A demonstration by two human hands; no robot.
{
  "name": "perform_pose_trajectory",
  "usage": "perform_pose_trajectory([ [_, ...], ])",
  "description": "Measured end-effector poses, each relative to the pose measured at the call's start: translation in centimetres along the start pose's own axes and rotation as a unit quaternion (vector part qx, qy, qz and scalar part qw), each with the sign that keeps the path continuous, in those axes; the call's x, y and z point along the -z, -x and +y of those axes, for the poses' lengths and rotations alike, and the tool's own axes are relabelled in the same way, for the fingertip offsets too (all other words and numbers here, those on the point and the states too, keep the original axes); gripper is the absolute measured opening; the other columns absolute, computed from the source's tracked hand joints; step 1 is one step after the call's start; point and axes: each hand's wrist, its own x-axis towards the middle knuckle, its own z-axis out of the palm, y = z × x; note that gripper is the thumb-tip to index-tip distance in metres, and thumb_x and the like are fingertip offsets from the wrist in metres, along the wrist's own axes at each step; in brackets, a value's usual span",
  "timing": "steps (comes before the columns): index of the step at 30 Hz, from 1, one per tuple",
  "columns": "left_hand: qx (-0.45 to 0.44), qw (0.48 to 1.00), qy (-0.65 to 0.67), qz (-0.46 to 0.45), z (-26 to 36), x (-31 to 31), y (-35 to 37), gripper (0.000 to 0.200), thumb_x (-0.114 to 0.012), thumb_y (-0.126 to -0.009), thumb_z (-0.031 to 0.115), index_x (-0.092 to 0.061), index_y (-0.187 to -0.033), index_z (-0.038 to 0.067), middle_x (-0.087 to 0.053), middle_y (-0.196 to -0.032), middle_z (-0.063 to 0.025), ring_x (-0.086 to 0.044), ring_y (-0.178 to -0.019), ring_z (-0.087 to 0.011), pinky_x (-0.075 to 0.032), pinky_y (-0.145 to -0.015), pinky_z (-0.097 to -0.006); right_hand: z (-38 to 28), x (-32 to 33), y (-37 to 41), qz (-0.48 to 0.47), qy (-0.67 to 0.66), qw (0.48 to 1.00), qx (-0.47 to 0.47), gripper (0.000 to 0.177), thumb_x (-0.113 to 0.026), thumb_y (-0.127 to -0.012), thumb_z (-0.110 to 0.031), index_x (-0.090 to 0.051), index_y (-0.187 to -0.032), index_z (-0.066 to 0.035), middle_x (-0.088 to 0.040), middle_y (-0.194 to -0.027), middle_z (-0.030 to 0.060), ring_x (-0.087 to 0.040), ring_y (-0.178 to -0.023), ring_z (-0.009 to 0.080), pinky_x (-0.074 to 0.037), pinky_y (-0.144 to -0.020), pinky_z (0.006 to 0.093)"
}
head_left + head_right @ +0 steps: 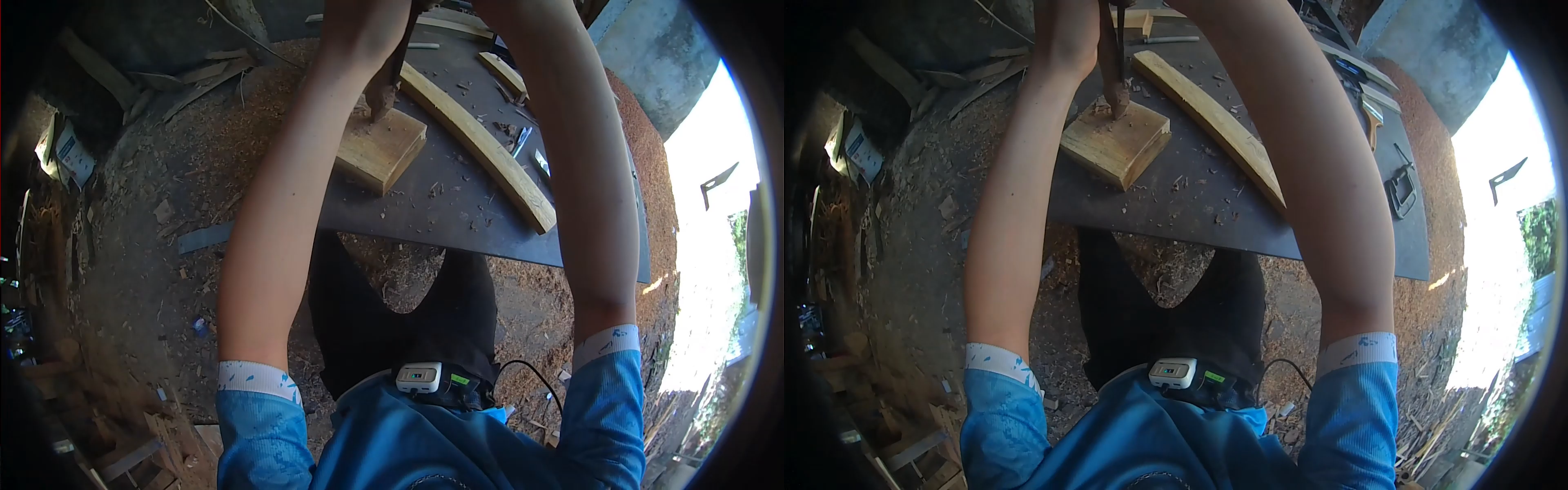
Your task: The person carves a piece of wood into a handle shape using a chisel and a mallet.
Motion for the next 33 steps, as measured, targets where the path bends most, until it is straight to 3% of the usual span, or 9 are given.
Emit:
perform_pose_trajectory([
  [5,0.003,1.000,-0.007,-0.006,-1.3,0.9,-0.2,0.054,-0.060,-0.101,0.061,-0.067,-0.099,0.008,-0.057,-0.078,0.0032,-0.050,-0.068,-0.0051,-0.036,-0.060,-0.0212,-0.3,-1.2,-0.2,0.030,0.162,0.986,-0.011,0.055,-0.039,-0.109,-0.054,-0.065,-0.098,-0.006,-0.063,-0.089,0.0053,-0.056,-0.076,0.0152,-0.046,-0.070,0.0354],
  [6,0.012,1.000,-0.013,0.001,-1.0,0.8,-0.1,0.055,-0.060,-0.099,0.063,-0.066,-0.098,0.008,-0.059,-0.078,0.0017,-0.053,-0.067,-0.0062,-0.040,-0.059,-0.0217,-3.2,-0.1,-0.3,-0.098,0.063,0.987,-0.109,0.056,-0.038,-0.109,-0.053,-0.066,-0.100,-0.005,-0.063,-0.091,0.0061,-0.057,-0.081,0.0165,-0.046,-0.076,0.0346],
  [9,0.036,0.998,-0.036,0.026,0.1,0.6,0.5,0.061,-0.063,-0.094,0.069,-0.066,-0.097,0.008,-0.065,-0.077,-0.0028,-0.064,-0.063,-0.0096,-0.050,-0.056,-0.0233,-2.5,-1.7,-1.0,-0.015,0.271,0.959,-0.082,0.058,-0.038,-0.109,-0.053,-0.063,-0.114,-0.001,-0.064,-0.099,0.0087,-0.059,-0.090,0.0205,-0.046,-0.086,0.0341],
  [12,0.053,0.997,-0.039,0.044,0.3,0.7,0.6,0.065,-0.065,-0.090,0.071,-0.066,-0.097,0.007,-0.066,-0.075,-0.0039,-0.067,-0.062,-0.0122,-0.056,-0.057,-0.0259,-4.6,1.4,-0.5,-0.063,0.249,0.963,-0.079,0.060,-0.038,-0.110,-0.054,-0.055,-0.127,0.001,-0.063,-0.108,0.0121,-0.060,-0.098,0.0247,-0.045,-0.096,0.0343],
  [14,0.051,0.997,-0.032,0.047,0.5,0.9,0.5,0.063,-0.067,-0.090,0.070,-0.065,-0.096,0.008,-0.066,-0.075,-0.0040,-0.067,-0.062,-0.0117,-0.055,-0.056,-0.0257,-0.7,2.3,2.9,-0.027,0.415,0.909,0.017,0.063,-0.039,-0.109,-0.055,-0.047,-0.136,0.002,-0.062,-0.114,0.0147,-0.060,-0.103,0.0285,-0.046,-0.099,0.0360],
  [19,-0.035,0.998,0.042,-0.017,-1.0,1.3,0.3,0.055,-0.071,-0.091,0.063,-0.063,-0.093,0.009,-0.066,-0.074,-0.0048,-0.067,-0.060,-0.0112,-0.056,-0.056,-0.0251,3.3,10.2,13.1,-0.216,0.703,0.588,-0.335,0.089,-0.055,-0.090,-0.079,-0.062,-0.123,0.003,-0.068,-0.119,0.0236,-0.064,-0.118,0.0364,-0.050,-0.101,0.0453],
  [21,-0.031,0.998,0.045,-0.013,-1.0,1.0,0.4,0.052,-0.071,-0.092,0.061,-0.061,-0.091,0.010,-0.066,-0.074,-0.0050,-0.067,-0.059,-0.0113,-0.056,-0.056,-0.0250,3.8,10.9,15.8,-0.239,0.707,0.566,-0.351,0.086,-0.058,-0.090,-0.077,-0.061,-0.121,0.003,-0.066,-0.120,0.0253,-0.062,-0.119,0.0388,-0.049,-0.102,0.0460],
  [25,-0.026,0.999,0.023,0.000,-0.9,0.7,0.4,0.053,-0.071,-0.092,0.061,-0.059,-0.090,0.010,-0.064,-0.072,-0.0046,-0.066,-0.059,-0.0107,-0.056,-0.056,-0.0249,4.4,11.8,17.7,-0.223,0.689,0.632,-0.274,0.066,-0.065,-0.094,-0.060,-0.059,-0.122,-0.001,-0.065,-0.115,0.0246,-0.064,-0.112,0.0408,-0.051,-0.095,0.0499],
  [33,-0.056,0.997,0.042,-0.009,-2.5,1.5,0.0,0.053,-0.068,-0.095,0.062,-0.059,-0.089,0.010,-0.063,-0.071,-0.0032,-0.065,-0.059,-0.0105,-0.055,-0.056,-0.0252,-1.1,9.5,12.8,-0.157,0.650,0.657,-0.349,0.050,-0.057,-0.103,-0.048,-0.051,-0.127,-0.005,-0.071,-0.097,0.0220,-0.070,-0.089,0.0414,-0.052,-0.079,0.0497],
])
